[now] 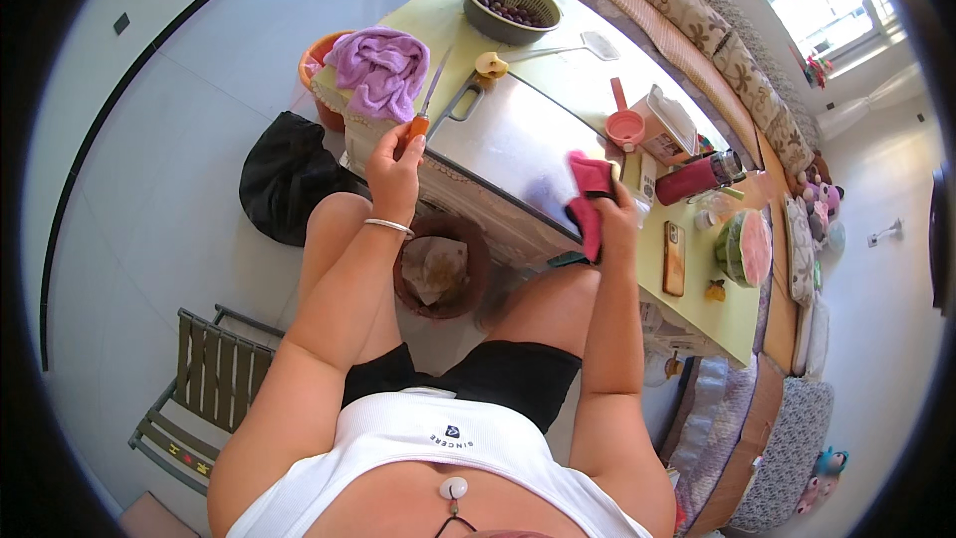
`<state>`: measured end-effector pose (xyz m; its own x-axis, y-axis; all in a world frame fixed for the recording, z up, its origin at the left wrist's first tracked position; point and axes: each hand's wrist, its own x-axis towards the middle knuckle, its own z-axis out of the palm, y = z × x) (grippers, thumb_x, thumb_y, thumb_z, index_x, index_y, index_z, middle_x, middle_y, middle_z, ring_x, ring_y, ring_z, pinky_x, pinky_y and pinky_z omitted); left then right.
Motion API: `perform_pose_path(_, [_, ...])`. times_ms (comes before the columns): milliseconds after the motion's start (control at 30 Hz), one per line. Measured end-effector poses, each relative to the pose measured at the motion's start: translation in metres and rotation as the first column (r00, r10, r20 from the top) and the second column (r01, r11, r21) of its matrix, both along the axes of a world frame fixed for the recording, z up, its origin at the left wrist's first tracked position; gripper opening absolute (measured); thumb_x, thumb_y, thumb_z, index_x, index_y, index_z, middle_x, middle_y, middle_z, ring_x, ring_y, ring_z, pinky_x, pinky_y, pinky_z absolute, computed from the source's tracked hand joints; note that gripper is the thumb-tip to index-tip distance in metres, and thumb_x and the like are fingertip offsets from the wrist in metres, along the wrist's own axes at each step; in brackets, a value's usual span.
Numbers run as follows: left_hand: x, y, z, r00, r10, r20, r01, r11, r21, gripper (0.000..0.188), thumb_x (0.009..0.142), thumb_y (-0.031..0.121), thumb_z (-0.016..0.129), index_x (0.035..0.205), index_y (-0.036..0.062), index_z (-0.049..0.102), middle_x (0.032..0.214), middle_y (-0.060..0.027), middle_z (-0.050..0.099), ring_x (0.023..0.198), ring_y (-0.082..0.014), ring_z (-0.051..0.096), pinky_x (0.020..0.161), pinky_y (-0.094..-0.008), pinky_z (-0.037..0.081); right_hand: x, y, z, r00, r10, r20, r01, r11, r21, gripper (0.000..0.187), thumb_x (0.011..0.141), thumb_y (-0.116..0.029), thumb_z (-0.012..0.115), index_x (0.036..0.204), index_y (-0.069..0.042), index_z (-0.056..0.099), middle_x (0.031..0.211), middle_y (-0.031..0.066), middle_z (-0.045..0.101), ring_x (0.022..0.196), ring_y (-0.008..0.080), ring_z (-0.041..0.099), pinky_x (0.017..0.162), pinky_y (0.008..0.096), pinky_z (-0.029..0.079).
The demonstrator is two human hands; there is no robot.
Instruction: The person sits on the floor and wipes a metal cutting board using a pink cloth and a white tissue. They handle a knife and a bowl of grapes on the table but do not cut or eat them. The person repeatedly wipes the board surface and then places the board on the table.
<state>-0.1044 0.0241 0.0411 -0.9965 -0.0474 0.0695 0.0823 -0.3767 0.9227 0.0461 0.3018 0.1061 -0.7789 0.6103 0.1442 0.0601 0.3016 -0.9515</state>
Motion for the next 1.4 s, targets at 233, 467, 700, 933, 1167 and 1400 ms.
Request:
perform_pose_path(233, [0.003,0.004,0.002,0.999,-0.037,-0.017,0.036,0.999,-0.029,0.026,0.091,0.009,0.064,0.114,-0.0004,0.066,0.082,0.0017,0.062,0.067,-0.005,0.052,0.062,-0.0206,0.044,-0.004,0.027,-0.037,0.89,-0.406,0.208,0.189,0.743,0.642,0.042,0.077,-0.016,0.058,0.115,0.001,0.065,0.104,0.0214,0.069,0.094,0.0336,0.067,0.084,0.0387,0.05])
perform_pose_path(467, [0.003,0.012,0.001,1.0,-0.021,-0.005,0.021,0.999,-0.037,0.025,0.09,0.009,0.065,0.113,-0.0014,0.066,0.085,0.0006,0.064,0.066,-0.0055,0.052,0.062,-0.0215,0.045,-0.083,-0.067,-0.046,0.967,-0.073,0.245,-0.047,0.892,0.45,0.047,0.075,-0.015,0.057,0.12,-0.005,0.065,0.104,0.0193,0.069,0.104,0.0383,0.055,0.097,0.0436,0.043])
perform_pose_path(700, [-0.005,0.01,-0.012,1.0,0.015,0.0,-0.015,0.999,-0.045,0.024,0.09,0.009,0.066,0.112,-0.0016,0.066,0.084,0.0003,0.063,0.066,-0.0056,0.052,0.062,-0.0217,0.044,-0.086,-0.118,-0.021,0.954,0.139,0.268,-0.251,0.855,0.453,0.036,0.073,-0.016,0.063,0.107,-0.008,0.071,0.096,0.0153,0.07,0.098,0.0349,0.058,0.088,0.042,0.049])
perform_pose_path(933, [-0.001,0.004,-0.004,1.0,0.006,0.0,-0.006,0.999,-0.05,0.024,0.09,0.009,0.065,0.111,-0.0016,0.067,0.083,0.0012,0.062,0.065,-0.0051,0.051,0.061,-0.0214,0.044,-0.055,-0.104,-0.014,0.88,0.386,0.277,-0.437,0.886,0.154,0.039,0.072,-0.008,0.064,0.11,-0.001,0.069,0.093,0.0111,0.07,0.091,0.0225,0.063,0.084,0.0318,0.05])
perform_pose_path(1167, [0.002,-0.004,-0.003,1.0,0.013,-0.001,-0.013,0.998,-0.063,0.025,0.091,0.01,0.064,0.113,-0.0013,0.066,0.08,0.0021,0.062,0.066,-0.0046,0.051,0.062,-0.0204,0.043,-0.055,-0.019,-0.004,0.992,0.114,0.057,-0.114,0.993,0.001,0.041,0.074,-0.007,0.06,0.113,0.004,0.065,0.093,0.0062,0.068,0.086,0.0141,0.061,0.079,0.0263,0.049])
perform_pose_path(1400, [0.003,0.004,0.003,0.999,-0.047,0.003,0.047,0.999,-0.002,0.024,0.091,0.01,0.064,0.113,-0.0014,0.066,0.081,0.0019,0.062,0.067,-0.0045,0.052,0.063,-0.0199,0.043,-0.115,0.032,-0.048,0.904,-0.395,0.164,0.155,0.66,0.735,0.041,0.078,-0.02,0.055,0.112,0.0,0.064,0.108,0.0217,0.066,0.102,0.0412,0.059,0.098,0.0482,0.041])
